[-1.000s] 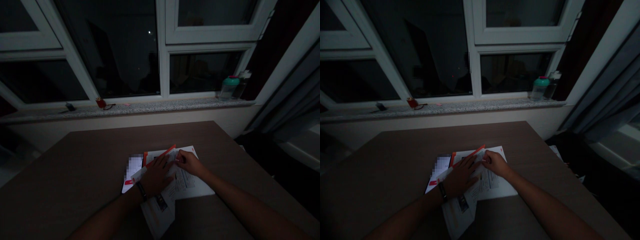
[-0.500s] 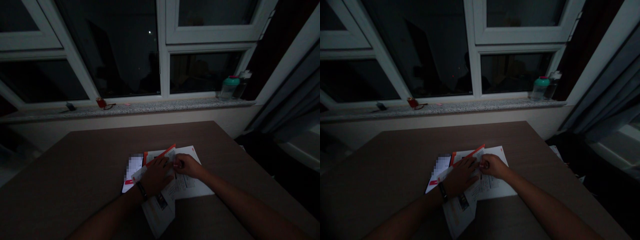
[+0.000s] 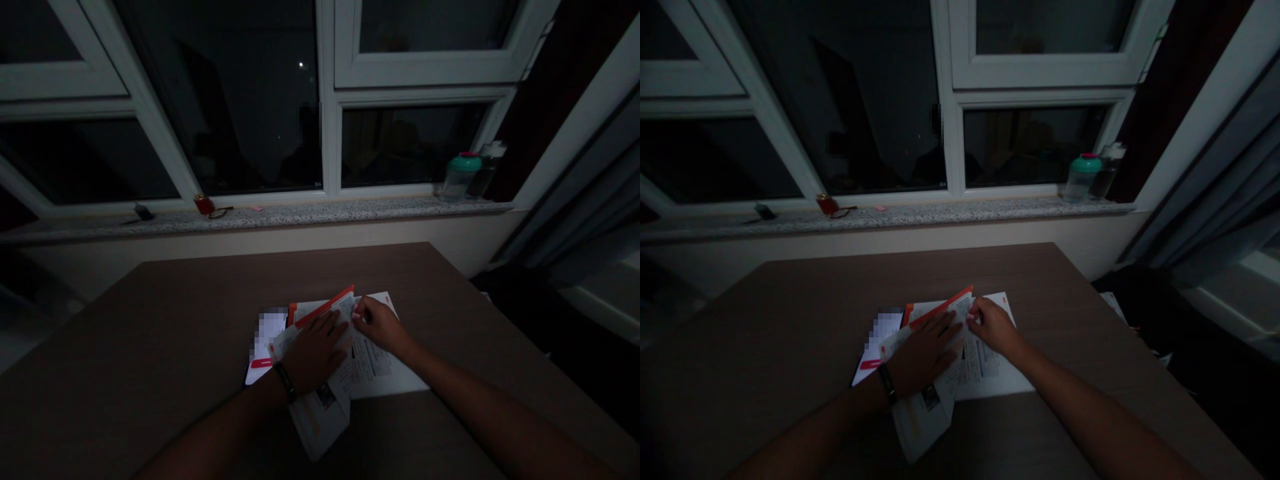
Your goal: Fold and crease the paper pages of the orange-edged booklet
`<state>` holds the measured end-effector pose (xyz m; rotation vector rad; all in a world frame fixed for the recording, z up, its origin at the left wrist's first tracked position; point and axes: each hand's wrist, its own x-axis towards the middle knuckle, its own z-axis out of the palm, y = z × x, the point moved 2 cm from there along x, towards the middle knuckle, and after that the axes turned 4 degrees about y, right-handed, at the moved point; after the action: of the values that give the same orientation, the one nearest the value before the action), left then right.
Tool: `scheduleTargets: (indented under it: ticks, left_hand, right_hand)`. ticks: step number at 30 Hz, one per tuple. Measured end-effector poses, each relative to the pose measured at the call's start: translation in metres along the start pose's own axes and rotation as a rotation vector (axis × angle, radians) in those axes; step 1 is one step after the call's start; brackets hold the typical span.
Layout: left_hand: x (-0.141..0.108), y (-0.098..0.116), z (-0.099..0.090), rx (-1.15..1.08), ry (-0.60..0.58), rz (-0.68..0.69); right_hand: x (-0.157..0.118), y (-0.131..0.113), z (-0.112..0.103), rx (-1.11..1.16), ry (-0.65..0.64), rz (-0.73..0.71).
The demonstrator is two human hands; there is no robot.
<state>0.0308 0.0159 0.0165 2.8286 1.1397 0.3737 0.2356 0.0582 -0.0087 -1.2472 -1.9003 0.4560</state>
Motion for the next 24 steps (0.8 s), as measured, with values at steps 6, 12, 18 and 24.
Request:
scheduleTargets:
  ticks: [6, 12, 18, 24]
  left_hand:
    - [-0.0004, -0.0011, 0.0030, 0.002, 0.041, 0.018]
    - [-0.0009, -0.0018, 0.0032, -0.004, 0.048, 0.012]
    - [0.0000, -0.0012, 0.0015, 0.004, 0.023, -0.006]
    - [0.0002, 0.0011, -0.0002, -0.002, 0.035, -0.017]
  right_hand:
    - [-0.0019, -0.0038, 0.0030, 0.090, -0.134, -0.036]
    - [-0.0044, -0.0097, 0.0016, 0.075, -0.159, -0.038]
    - [-0.0007, -0.0041, -0.0004, 0.017, -0.029, 0.035]
    - [-0.0006, -0.0097, -0.0026, 0.007, -0.072, 0.003]
